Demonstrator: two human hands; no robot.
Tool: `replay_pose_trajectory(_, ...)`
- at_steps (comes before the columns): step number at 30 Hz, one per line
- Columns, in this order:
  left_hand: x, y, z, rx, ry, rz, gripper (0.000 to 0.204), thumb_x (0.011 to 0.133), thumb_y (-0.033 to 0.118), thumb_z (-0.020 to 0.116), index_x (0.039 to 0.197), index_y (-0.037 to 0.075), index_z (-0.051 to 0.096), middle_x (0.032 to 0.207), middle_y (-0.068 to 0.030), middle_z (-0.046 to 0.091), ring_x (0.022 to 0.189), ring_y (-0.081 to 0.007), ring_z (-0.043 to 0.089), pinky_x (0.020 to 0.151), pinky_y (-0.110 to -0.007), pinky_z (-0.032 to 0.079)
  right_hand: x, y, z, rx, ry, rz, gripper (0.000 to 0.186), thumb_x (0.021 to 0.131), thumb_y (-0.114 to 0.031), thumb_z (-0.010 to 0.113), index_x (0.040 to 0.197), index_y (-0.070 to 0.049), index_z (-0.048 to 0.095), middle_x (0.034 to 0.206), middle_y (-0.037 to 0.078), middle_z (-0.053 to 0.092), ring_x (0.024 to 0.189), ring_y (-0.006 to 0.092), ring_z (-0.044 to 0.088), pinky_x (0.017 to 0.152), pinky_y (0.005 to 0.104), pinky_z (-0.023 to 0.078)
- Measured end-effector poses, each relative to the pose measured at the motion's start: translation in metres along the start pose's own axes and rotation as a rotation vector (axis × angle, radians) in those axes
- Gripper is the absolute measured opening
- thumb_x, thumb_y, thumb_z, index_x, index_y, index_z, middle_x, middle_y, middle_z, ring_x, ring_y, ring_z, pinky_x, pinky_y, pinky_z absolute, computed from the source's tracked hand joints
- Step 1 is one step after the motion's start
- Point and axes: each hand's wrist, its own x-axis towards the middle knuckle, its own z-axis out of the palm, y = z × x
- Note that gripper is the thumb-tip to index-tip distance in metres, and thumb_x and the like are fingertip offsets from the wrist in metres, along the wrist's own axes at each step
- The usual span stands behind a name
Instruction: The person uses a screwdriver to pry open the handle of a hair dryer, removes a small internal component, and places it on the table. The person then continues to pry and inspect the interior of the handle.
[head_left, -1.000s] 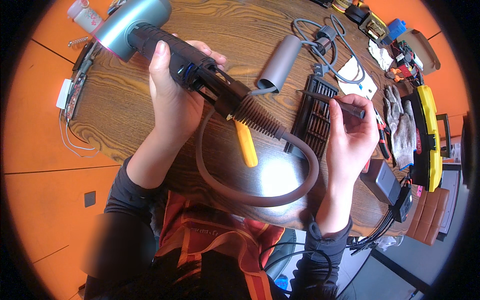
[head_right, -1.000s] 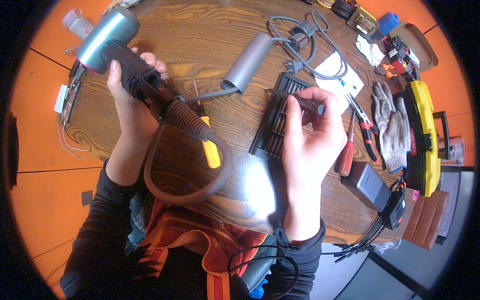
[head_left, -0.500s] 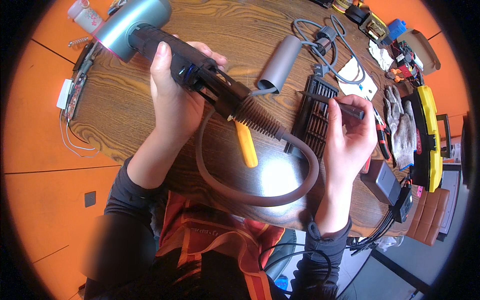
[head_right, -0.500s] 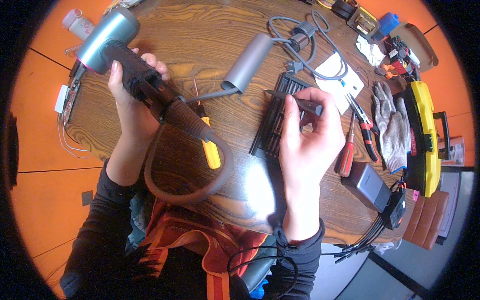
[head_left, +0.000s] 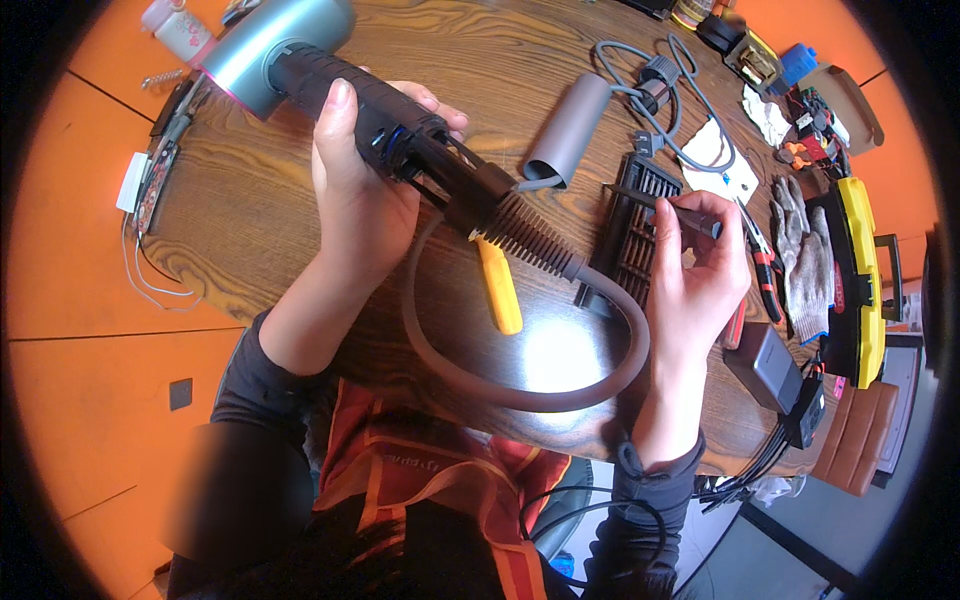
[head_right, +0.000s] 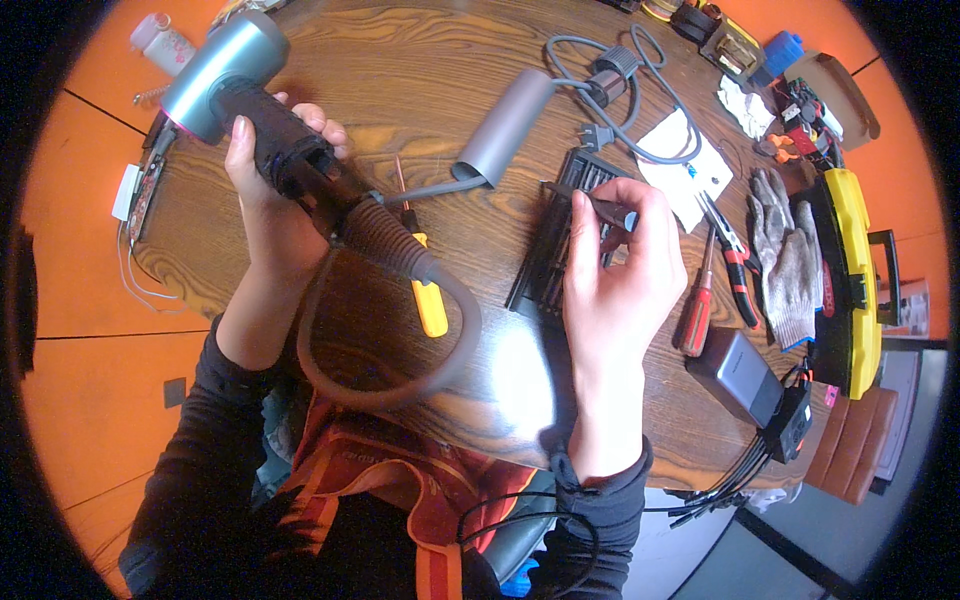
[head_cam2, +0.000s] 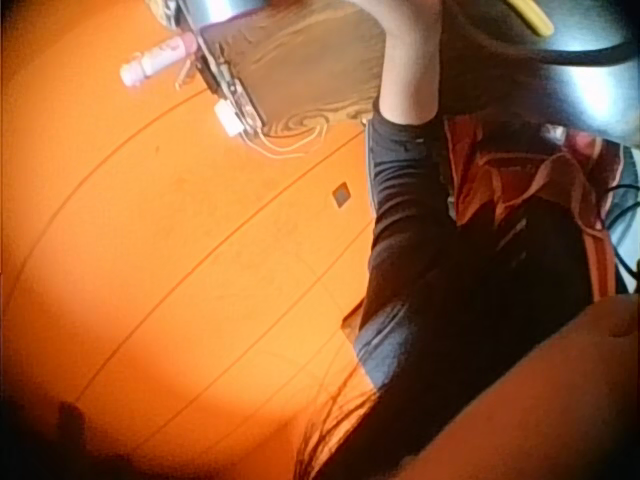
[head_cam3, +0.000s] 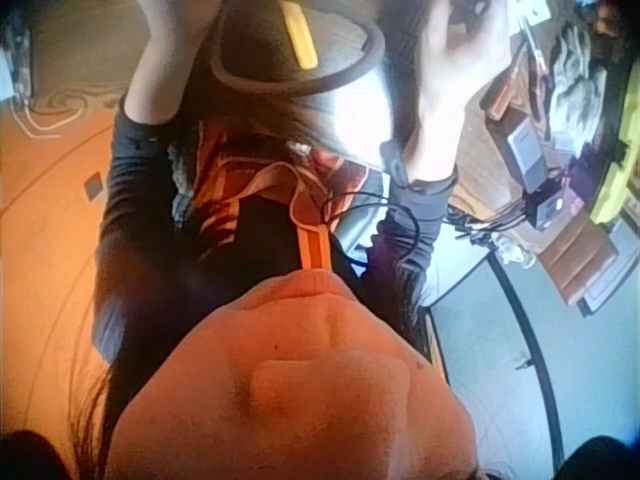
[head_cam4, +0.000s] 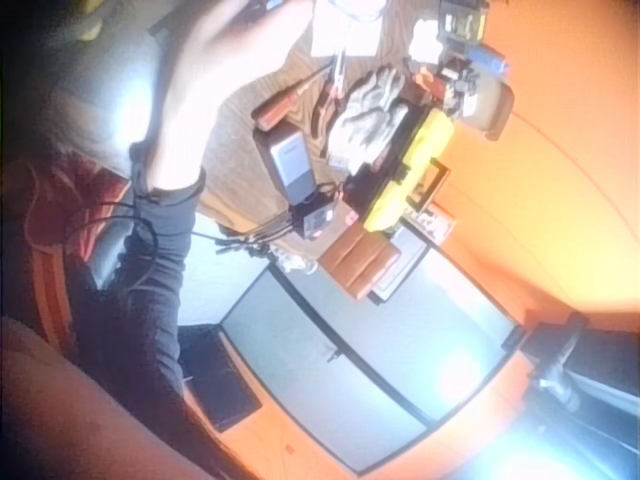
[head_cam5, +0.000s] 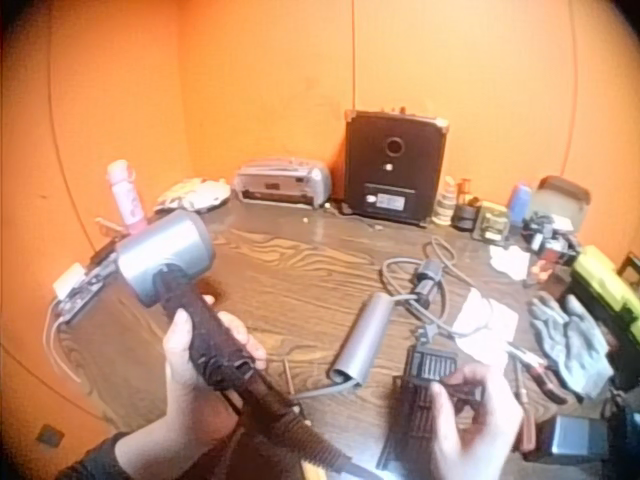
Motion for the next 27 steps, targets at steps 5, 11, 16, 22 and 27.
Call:
replay_pose_trajectory(5,-0.001,0.002,0.0,0.097,-0.061,-0.008,0.052,0.085,0.049,0.038,0.09,-0.001,0.051,0.08,-0.0165,0.058,0.078,-0.0215,0.056,0.072,-0.031,0.045,0.001,0.001,0.0,0.004,-0.012,-0.007,0.013,0.077,-0.001,0.063,0.085,0.0,0.053,0.077,0.007,0.057,0.065,0.0105,0.057,0.056,0.0217,0.046)
replay_pose_trajectory(11,-0.003,-0.002,0.002,0.114,-0.053,-0.002,0.051,0.085,0.048,0.04,0.089,-0.001,0.05,0.08,-0.0171,0.058,0.076,-0.023,0.058,0.07,-0.032,0.047,0.001,-0.001,0.0,0.027,0.016,-0.017,0.013,0.077,0.0,0.063,0.085,0.0,0.053,0.078,0.006,0.056,0.066,0.0093,0.056,0.056,0.0207,0.046)
replay_pose_trajectory(16,-0.004,0.0,0.003,0.109,-0.115,-0.044,0.044,0.087,0.04,0.04,0.099,-0.002,0.042,0.089,-0.0198,0.057,0.078,-0.0289,0.062,0.071,-0.038,0.051,0.0,-0.008,-0.002,0.24,0.207,-0.034,0.016,0.078,0.005,0.06,0.091,0.0,0.052,0.082,0.008,0.059,0.069,0.0113,0.058,0.067,0.022,0.047)
replay_pose_trajectory(22,-0.009,-0.003,0.011,0.166,-0.187,-0.14,0.045,0.089,0.045,0.032,0.119,0.012,0.027,0.102,-0.0202,0.056,0.082,-0.0301,0.062,0.071,-0.037,0.049,0.003,-0.012,-0.009,0.821,0.234,0.192,0.013,0.084,-0.001,0.056,0.095,-0.003,0.05,0.088,0.01,0.059,0.07,0.0146,0.059,0.063,0.0217,0.046)
replay_pose_trajectory(27,-0.008,-0.003,0.009,0.066,-0.349,-0.217,0.032,0.09,0.027,0.038,0.105,0.0,0.031,0.106,-0.024,0.055,0.088,-0.0295,0.062,0.075,-0.036,0.052,-0.001,-0.013,-0.006,0.912,0.152,0.201,0.015,0.083,0.0,0.055,0.096,-0.003,0.05,0.091,0.011,0.056,0.072,0.0146,0.057,0.064,0.0233,0.049)
